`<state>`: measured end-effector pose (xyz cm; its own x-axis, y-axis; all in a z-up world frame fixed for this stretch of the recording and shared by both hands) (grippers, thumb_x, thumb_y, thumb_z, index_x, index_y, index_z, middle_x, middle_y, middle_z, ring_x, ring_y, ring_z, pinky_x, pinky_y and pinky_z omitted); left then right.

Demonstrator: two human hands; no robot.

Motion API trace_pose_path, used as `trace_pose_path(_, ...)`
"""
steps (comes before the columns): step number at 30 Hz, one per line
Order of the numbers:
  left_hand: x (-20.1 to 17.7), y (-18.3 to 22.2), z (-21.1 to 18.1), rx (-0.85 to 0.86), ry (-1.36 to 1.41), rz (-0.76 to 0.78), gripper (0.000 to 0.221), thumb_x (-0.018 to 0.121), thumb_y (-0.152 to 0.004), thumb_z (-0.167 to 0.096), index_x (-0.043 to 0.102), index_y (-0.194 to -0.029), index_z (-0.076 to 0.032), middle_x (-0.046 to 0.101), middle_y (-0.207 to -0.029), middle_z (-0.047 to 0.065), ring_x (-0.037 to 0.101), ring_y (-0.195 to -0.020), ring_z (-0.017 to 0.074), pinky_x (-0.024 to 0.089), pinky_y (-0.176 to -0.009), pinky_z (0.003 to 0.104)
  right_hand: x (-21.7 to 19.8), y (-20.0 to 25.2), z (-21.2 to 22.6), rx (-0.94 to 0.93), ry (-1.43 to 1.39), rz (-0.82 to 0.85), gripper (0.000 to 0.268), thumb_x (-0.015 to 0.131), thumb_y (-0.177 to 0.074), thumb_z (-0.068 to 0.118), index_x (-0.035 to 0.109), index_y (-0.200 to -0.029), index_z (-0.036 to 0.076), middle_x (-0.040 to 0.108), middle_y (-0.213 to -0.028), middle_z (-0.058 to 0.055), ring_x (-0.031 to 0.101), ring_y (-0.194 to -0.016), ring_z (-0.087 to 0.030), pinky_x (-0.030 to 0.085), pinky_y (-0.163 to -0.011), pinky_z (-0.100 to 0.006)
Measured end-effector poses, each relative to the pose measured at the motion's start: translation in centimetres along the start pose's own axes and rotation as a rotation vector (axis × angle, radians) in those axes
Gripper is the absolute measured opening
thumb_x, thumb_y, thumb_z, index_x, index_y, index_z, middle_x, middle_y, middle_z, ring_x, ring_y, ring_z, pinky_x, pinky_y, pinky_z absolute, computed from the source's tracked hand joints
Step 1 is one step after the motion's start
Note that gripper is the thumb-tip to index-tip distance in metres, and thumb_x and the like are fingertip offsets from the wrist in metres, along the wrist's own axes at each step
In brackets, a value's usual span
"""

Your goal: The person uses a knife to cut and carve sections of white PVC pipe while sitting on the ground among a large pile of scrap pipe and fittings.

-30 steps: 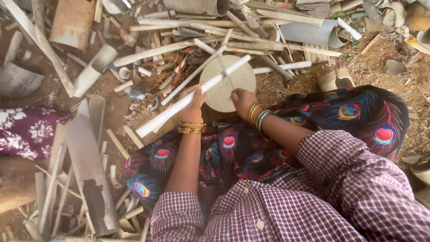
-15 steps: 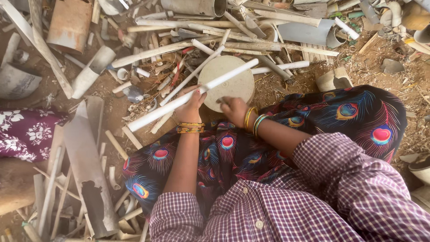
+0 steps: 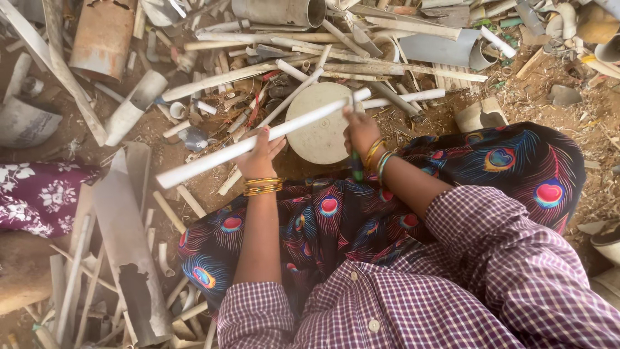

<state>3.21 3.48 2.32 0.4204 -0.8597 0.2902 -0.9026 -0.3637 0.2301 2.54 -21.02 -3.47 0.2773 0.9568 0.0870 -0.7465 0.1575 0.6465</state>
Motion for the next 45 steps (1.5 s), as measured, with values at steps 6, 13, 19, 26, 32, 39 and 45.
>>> trace_pose_path(6,-1.3,-0.3,-1.5,-0.058,-0.036,0.06,0.023,0.074,-0.091,-0.013,0.063,-0.103,0.003,0.074,-0.097,0.021,0.078,-0.076,0.0325,0.065,-0.06,0.037,-2.0,-1.2,1.4,0.101,-0.593,0.084,0.027,0.068,-0.098,0.03,0.051,-0.089,0.011,0.048,-0.06,0.001,0.045,-0.046,-0.012,0.04,-0.044,-0.029)
trace_pose_path(13,0.1,1.0,0.0,0.286,-0.501,0.693,0.038,0.08,-0.093,-0.022,0.07,-0.124,-0.002,0.074,-0.113,0.014,0.069,-0.099,0.0204,0.061,-0.084,0.03,-1.8,-1.1,2.6,0.11,-0.562,0.129,0.025,0.068,-0.098,0.025,0.05,-0.088,0.01,0.049,-0.06,0.001,0.045,-0.047,-0.012,0.042,-0.045,-0.03)
trace_pose_path(19,1.1,0.7,2.0,-0.065,-0.197,0.162,0.042,0.081,-0.089,-0.019,0.065,-0.111,0.014,0.076,-0.099,0.029,0.08,-0.087,0.0309,0.068,-0.076,0.038,0.2,2.1,1.1,0.011,-0.054,-0.033,0.038,0.05,-0.103,0.043,0.063,-0.095,0.008,0.053,-0.056,0.0,0.051,-0.043,-0.013,0.046,-0.044,-0.032)
trace_pose_path(26,1.6,1.4,0.9,-0.087,0.104,-0.036,0.051,0.079,-0.085,-0.017,0.053,-0.117,0.014,0.07,-0.106,0.03,0.077,-0.09,0.0425,0.069,-0.076,0.045,3.3,4.1,-1.8,-0.803,0.601,0.143,0.05,0.051,-0.114,0.045,0.071,-0.116,0.0,0.067,-0.075,-0.01,0.066,-0.068,-0.016,0.053,-0.062,-0.035)
trace_pose_path(32,1.0,1.4,0.3,-0.119,0.151,-0.014,0.056,0.08,-0.086,-0.021,0.052,-0.12,0.013,0.071,-0.108,0.03,0.077,-0.094,0.0426,0.067,-0.078,0.045,2.4,1.9,-1.2,-0.263,0.451,0.05,0.058,0.047,-0.105,0.053,0.07,-0.116,0.001,0.064,-0.069,-0.011,0.059,-0.055,-0.018,0.052,-0.056,-0.038)
trace_pose_path(39,0.0,-0.6,2.5,-0.196,0.122,-0.093,0.057,0.082,-0.085,-0.016,0.051,-0.121,0.016,0.071,-0.107,0.032,0.078,-0.092,0.0431,0.068,-0.078,0.045,2.0,1.8,-0.5,-0.121,0.593,0.088,0.054,0.044,-0.103,0.052,0.066,-0.119,0.006,0.062,-0.064,-0.004,0.058,-0.05,-0.013,0.051,-0.048,-0.032)
trace_pose_path(45,-0.8,-2.6,5.0,-0.17,0.153,-0.16,0.053,0.081,-0.081,-0.011,0.051,-0.115,0.017,0.069,-0.104,0.029,0.076,-0.088,0.0464,0.069,-0.072,0.049,0.6,1.1,-0.3,-0.607,0.152,0.038,0.04,0.046,-0.108,0.039,0.061,-0.122,0.006,0.05,-0.061,0.004,0.047,-0.046,-0.007,0.042,-0.039,-0.026)
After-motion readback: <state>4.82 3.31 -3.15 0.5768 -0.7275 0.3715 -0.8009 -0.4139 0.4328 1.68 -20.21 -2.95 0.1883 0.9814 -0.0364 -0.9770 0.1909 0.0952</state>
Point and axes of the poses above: each hand's wrist, its own y-axis away from the middle knuckle, its own x-axis out of the palm, z = x × y, the point moved 2 cm from there along -y, towards the middle knuckle
